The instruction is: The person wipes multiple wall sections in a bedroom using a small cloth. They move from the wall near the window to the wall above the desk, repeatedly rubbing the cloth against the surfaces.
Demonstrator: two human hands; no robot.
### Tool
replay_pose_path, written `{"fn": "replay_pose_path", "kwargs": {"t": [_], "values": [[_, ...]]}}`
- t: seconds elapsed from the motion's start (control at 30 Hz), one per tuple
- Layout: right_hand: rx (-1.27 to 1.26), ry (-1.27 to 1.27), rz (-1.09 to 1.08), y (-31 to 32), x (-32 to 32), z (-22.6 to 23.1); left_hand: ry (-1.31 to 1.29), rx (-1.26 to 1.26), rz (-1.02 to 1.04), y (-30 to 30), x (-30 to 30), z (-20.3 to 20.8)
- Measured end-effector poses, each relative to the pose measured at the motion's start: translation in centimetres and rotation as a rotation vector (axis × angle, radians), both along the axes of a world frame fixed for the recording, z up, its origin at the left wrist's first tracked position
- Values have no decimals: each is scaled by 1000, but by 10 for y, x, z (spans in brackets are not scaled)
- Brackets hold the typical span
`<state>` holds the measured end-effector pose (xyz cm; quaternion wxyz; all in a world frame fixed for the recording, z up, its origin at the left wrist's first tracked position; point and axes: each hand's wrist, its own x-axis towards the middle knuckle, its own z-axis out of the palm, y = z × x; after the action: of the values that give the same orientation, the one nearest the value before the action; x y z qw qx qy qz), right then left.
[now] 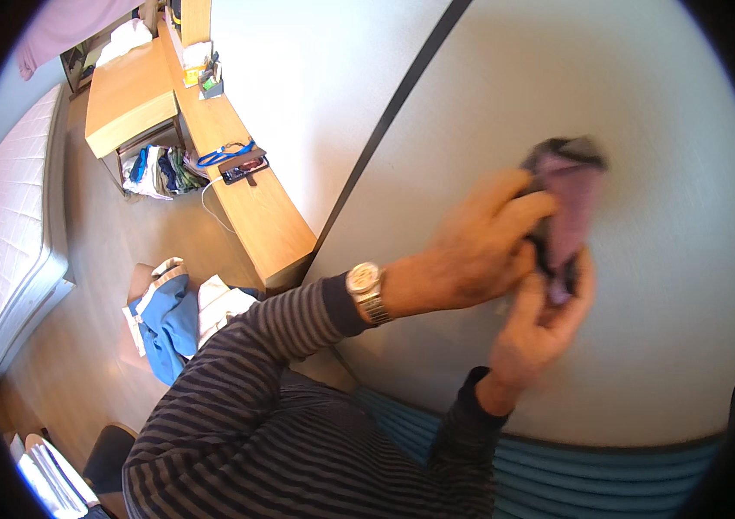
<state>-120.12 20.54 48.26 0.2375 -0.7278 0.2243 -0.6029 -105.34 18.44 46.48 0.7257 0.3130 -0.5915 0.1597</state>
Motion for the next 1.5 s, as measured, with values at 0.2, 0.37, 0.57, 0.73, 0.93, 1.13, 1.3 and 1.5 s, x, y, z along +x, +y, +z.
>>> {"fn": "replay_pose_path", "kwargs": {"t": [0.2, 0.37, 0.57, 0.73, 0.93, 1.13, 1.3, 1.5], "values": [[111, 390, -53, -3, 7, -133, 213, 398, -20, 34, 12, -154], [285, 476, -35, 5, -27, -221, 349, 655, -20, 54, -29, -240], [531, 184, -92, 32, -96, -211, 259, 728, -219, 72, -90, -216], [479, -112, -80, 42, -151, -149, -63, 432, -212, 61, -130, -131], [211, -339, -222, 43, -204, -72, -242, -21, -262, 32, -191, -18], [49, -460, -369, 45, -234, -20, -435, -235, -257, 18, -234, 52], [-204, -110, -680, 29, -231, -10, -376, -390, -180, 3, -230, 83], [-70, -487, -283, 16, -159, 24, -188, -442, -110, -16, -166, 96]]}}
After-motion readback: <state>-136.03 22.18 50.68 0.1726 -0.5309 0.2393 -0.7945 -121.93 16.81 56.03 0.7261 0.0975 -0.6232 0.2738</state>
